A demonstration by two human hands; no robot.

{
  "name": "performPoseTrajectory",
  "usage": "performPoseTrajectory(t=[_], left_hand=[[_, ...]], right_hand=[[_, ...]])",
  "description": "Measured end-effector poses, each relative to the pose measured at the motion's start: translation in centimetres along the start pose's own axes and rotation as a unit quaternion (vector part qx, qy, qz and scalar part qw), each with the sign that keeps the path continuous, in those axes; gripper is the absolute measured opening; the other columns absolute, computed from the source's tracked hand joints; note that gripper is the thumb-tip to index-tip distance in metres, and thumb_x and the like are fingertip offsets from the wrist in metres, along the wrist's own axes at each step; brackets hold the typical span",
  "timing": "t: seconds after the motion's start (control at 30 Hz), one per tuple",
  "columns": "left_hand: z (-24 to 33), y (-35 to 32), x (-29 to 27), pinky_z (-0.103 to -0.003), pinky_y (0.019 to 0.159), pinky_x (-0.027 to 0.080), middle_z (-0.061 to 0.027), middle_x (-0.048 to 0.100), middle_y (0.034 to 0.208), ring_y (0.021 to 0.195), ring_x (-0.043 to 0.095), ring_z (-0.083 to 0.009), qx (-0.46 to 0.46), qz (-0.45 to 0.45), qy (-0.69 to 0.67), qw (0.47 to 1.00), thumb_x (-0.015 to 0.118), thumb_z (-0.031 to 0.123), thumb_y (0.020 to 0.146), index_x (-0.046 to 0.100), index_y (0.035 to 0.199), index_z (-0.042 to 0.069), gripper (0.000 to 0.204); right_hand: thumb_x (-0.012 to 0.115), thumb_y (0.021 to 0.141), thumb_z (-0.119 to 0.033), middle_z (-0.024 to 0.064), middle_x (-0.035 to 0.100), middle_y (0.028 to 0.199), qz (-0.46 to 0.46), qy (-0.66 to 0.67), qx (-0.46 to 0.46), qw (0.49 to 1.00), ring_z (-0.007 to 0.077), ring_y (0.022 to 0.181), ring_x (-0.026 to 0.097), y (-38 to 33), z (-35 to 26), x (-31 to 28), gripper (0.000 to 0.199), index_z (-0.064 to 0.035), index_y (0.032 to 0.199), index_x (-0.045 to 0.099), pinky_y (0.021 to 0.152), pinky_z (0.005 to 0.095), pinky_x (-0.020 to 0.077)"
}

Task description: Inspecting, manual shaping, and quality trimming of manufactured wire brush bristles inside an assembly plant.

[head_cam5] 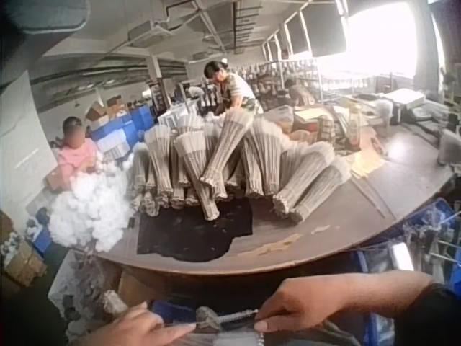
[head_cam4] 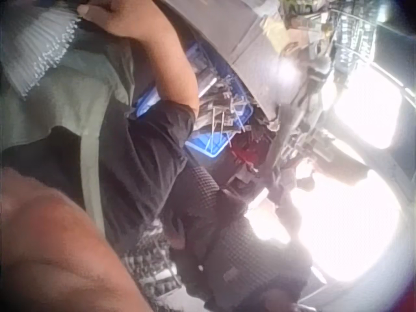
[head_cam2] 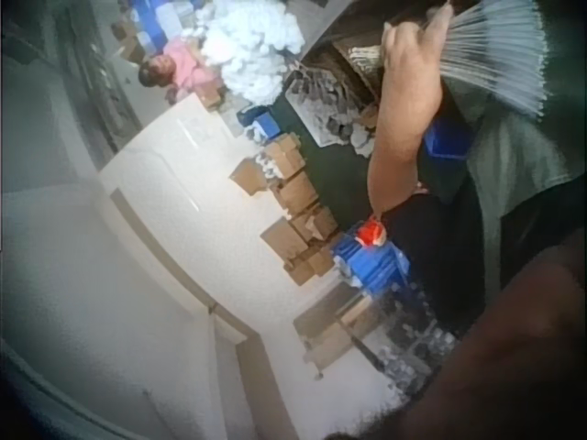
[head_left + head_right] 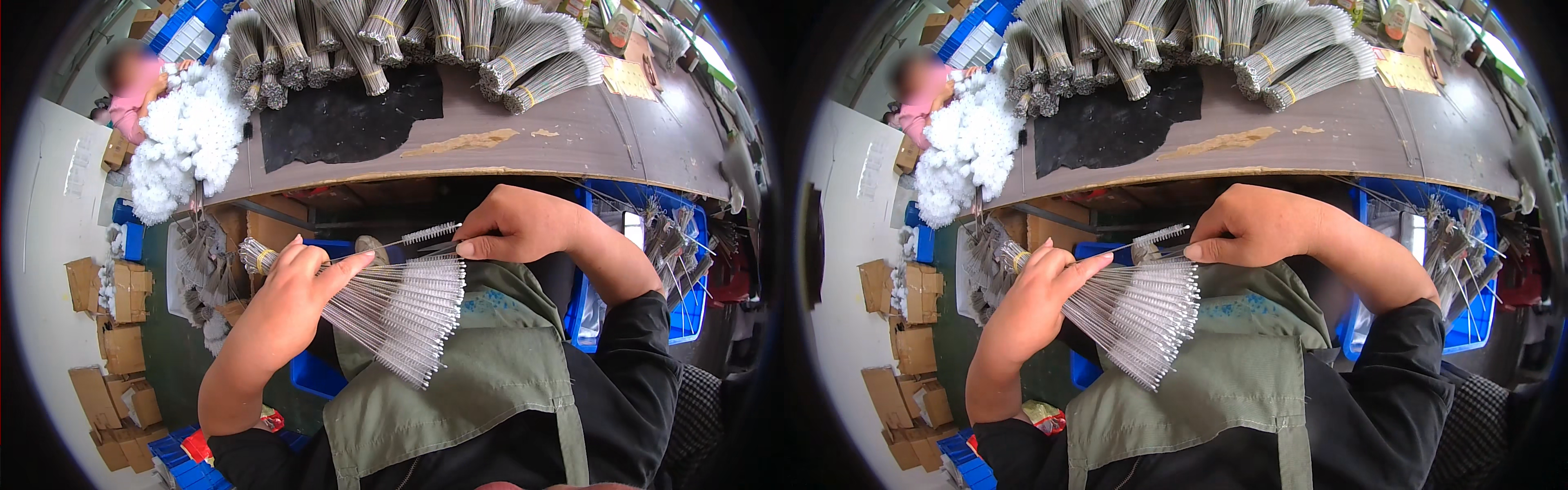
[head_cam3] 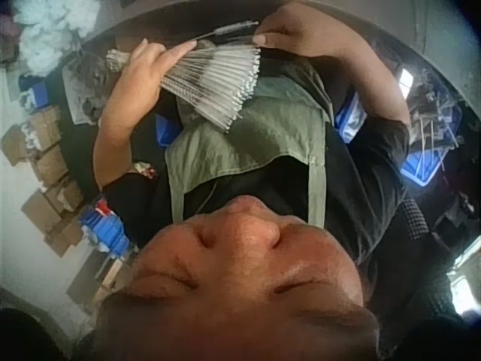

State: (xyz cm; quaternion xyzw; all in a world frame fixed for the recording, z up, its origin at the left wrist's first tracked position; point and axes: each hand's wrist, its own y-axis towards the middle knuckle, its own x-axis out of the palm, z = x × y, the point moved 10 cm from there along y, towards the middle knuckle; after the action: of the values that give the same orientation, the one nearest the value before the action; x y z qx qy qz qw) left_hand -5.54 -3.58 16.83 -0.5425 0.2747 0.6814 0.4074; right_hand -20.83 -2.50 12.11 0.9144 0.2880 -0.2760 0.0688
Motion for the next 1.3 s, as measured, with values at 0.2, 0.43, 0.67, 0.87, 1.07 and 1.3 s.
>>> performPoseTrajectory(t=[0.2, 0.43, 0.67, 0.87, 1.07, 1.3], left_hand=[[0.3, 0.1, -0.1, -0.050, 0.101, 0.034, -0.0098, 0.043, 0.078, 0.081, 0.049, -0.0293, -0.002, 0.001, -0.002, 1.000, 0.045, -0.017, 0.066, 0.055, 0.121, 0.012, 0.063], [0.0, 0.2, -0.1, -0.050, 0.101, 0.034, -0.0102, 0.044, 0.078, 0.081, 0.049, -0.0296, -0.002, -0.006, 0.002, 1.000, 0.045, -0.016, 0.066, 0.055, 0.121, 0.012, 0.062], [-1.6, -0.8, 0.4, -0.052, 0.101, 0.034, -0.0119, 0.044, 0.080, 0.086, 0.049, -0.0323, -0.040, -0.010, 0.001, 0.999, 0.047, -0.012, 0.070, 0.053, 0.123, 0.015, 0.060], [-3.4, 1.0, 2.3, -0.044, 0.091, 0.038, -0.0128, 0.055, 0.096, 0.097, 0.051, -0.0346, 0.031, 0.147, -0.173, 0.973, 0.052, -0.016, 0.057, 0.051, 0.117, 0.009, 0.066], [-5.3, -0.3, 4.7, -0.048, 0.102, 0.032, -0.0126, 0.056, 0.110, 0.103, 0.052, -0.0350, -0.039, 0.188, -0.175, 0.966, 0.055, -0.013, 0.059, 0.051, 0.116, 0.010, 0.061], [-4.1, -1.1, 4.2, -0.052, 0.101, 0.032, -0.0065, 0.051, 0.085, 0.087, 0.054, -0.0252, 0.007, 0.185, -0.106, 0.977, 0.050, -0.011, 0.069, 0.055, 0.114, 0.014, 0.052]], right_hand=[[0.057, 0.087, -0.029, 0.0172, 0.064, 0.076, -0.014, 0.006, 0.003, 1.000, 0.0321, 0.072, 0.062, 0.3, -0.1, 0.5, 0.031, 0.0008, 0.088, 0.066, 0.065, 0.0359, 0.0469], [0.058, 0.087, -0.026, 0.0172, 0.064, 0.076, 0.005, 0.018, -0.010, 1.000, 0.0324, 0.072, 0.062, 0.4, -0.1, 0.3, 0.028, 0.0010, 0.087, 0.066, 0.065, 0.0361, 0.0470], [0.051, 0.091, -0.028, 0.0177, 0.062, 0.072, 0.031, 0.032, -0.050, 0.998, 0.0293, 0.070, 0.061, 1.2, 0.2, 0.0, 0.032, 0.0011, 0.089, 0.063, 0.063, 0.0351, 0.0460], [0.036, 0.098, -0.032, 0.0054, 0.060, 0.088, 0.131, 0.385, 0.091, 0.909, 0.0160, 0.074, 0.056, -1.7, 9.8, 2.7, 0.040, 0.0022, 0.110, 0.053, 0.067, 0.0309, 0.0451], [0.046, 0.095, -0.031, 0.0043, 0.057, 0.099, 0.160, 0.391, 0.024, 0.906, 0.0110, 0.086, 0.053, 2.4, 9.0, 3.8, 0.041, 0.0006, 0.122, 0.048, 0.077, 0.0258, 0.0435], [0.053, 0.092, -0.029, 0.0015, 0.054, 0.071, 0.066, 0.279, 0.066, 0.956, 0.0066, 0.067, 0.045, 0.6, 6.1, 2.2, 0.035, 0.0020, 0.106, 0.061, 0.061, 0.0226, 0.0392]])
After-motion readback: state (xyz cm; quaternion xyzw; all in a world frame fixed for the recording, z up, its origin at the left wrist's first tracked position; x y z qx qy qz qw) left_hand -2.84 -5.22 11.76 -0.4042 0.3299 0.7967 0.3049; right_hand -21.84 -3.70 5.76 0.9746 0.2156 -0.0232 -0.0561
